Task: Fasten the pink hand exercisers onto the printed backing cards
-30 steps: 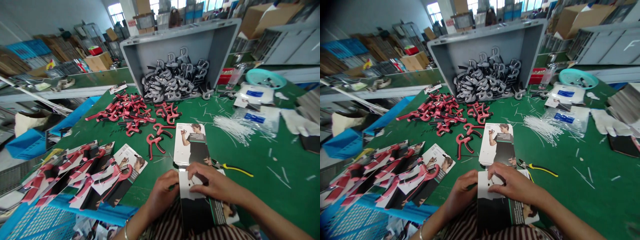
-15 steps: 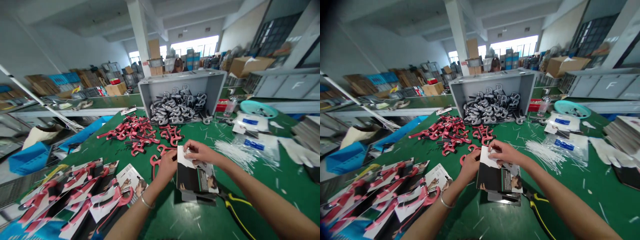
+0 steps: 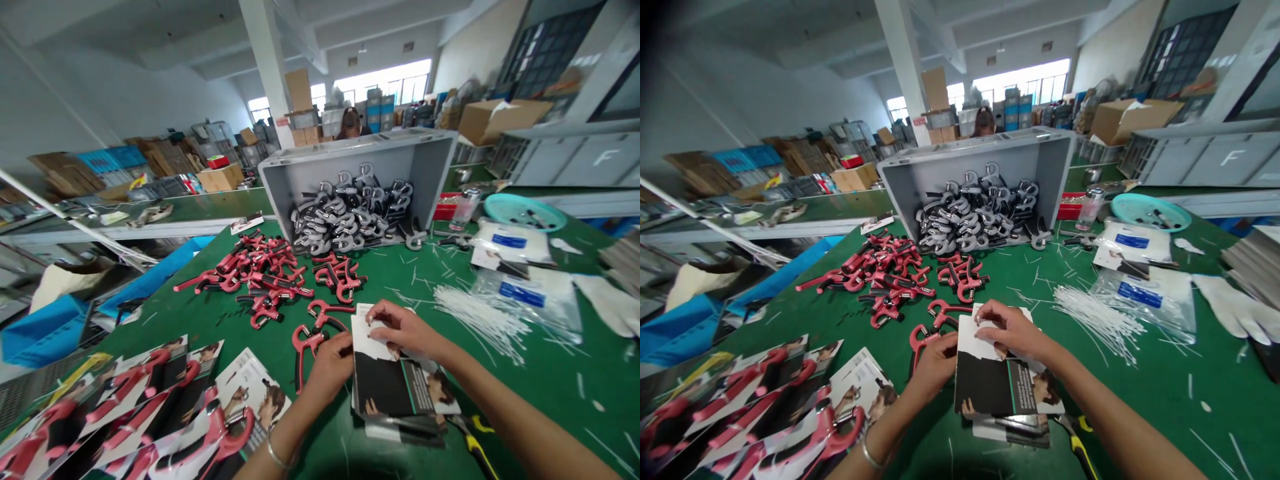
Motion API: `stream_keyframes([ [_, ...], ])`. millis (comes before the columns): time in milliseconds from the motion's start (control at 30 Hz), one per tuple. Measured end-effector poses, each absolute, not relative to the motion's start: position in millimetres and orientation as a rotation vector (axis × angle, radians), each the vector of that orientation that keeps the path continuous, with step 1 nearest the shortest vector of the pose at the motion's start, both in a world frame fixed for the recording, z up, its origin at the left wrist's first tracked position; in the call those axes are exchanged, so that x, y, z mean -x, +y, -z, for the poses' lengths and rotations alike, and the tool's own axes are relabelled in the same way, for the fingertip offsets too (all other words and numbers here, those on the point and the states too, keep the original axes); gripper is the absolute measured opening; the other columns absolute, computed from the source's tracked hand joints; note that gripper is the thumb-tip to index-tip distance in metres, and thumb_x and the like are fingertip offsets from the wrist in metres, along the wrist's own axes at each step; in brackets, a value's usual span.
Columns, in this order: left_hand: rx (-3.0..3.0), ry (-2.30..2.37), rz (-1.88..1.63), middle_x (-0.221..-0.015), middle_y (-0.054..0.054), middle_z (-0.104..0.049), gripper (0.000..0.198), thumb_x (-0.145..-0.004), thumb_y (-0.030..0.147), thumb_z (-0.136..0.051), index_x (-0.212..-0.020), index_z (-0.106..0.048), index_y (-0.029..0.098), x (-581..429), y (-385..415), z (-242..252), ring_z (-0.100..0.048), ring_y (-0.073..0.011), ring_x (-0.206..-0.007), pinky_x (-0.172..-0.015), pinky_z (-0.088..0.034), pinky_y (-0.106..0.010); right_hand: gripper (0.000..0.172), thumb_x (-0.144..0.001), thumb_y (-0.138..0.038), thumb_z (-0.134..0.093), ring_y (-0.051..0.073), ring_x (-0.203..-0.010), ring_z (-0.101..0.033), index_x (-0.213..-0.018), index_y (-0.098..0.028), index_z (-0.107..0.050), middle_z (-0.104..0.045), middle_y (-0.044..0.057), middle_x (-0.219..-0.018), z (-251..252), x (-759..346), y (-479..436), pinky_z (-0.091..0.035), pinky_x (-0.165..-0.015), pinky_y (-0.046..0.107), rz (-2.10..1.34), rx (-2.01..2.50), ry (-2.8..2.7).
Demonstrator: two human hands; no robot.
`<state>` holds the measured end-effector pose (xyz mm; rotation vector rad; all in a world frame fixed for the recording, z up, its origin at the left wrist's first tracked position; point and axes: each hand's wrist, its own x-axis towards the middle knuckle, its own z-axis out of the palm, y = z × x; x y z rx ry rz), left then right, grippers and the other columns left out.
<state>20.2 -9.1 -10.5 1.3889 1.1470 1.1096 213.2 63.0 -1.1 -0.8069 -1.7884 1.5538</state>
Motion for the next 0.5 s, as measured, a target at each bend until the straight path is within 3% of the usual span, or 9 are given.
stream_keyframes([
  [133,-1.259,1.176,-1.167,-0.083,-0.004,-0.069,0.018,-0.075,0.027,-0.069,-0.087,-0.077,0.017,-24,-2,12,-0.061,-0.018,-0.076,-0.077,-0.05,-0.03,0.035,-0.08,-0.037,-0.073,0.013,-0.082,-0.056,-0.105,-0.021,-0.054,-0.059,0.001,-0.096,5,-209,67,-0.047,-0.067,0.024,-1.535,0.778,-1.717],
  [233,-1.277,1.237,-1.204,-0.077,-0.002,-0.067,0.018,-0.076,0.026,-0.068,-0.089,-0.077,0.017,-23,3,12,-0.059,-0.0172,-0.073,-0.072,-0.049,-0.028,0.028,-0.081,-0.036,-0.072,0.014,-0.085,-0.056,-0.097,-0.021,-0.056,-0.058,0.002,-0.098,5,-209,65,-0.048,-0.068,0.025,-1.49,0.792,-1.752],
  [367,-1.513,1.239,-1.186,-0.077,-0.003,-0.063,0.017,-0.082,0.02,-0.06,-0.085,-0.077,0.018,-18,-1,12,-0.057,-0.0162,-0.075,-0.072,-0.047,-0.026,0.023,-0.084,-0.038,-0.068,0.012,-0.074,-0.055,-0.095,-0.02,-0.058,-0.059,0.004,-0.103,5,-213,60,-0.045,-0.057,0.022,-1.47,0.839,-1.799],
  [500,-1.569,1.281,-1.161,-0.079,-0.003,-0.063,0.016,-0.082,0.017,-0.059,-0.083,-0.075,0.017,-20,-9,12,-0.058,-0.0159,-0.076,-0.073,-0.047,-0.025,0.026,-0.085,-0.038,-0.066,0.009,-0.06,-0.049,-0.103,-0.022,-0.057,-0.058,-0.001,-0.093,6,-214,58,-0.042,-0.054,0.022,-1.437,0.87,-1.819],
])
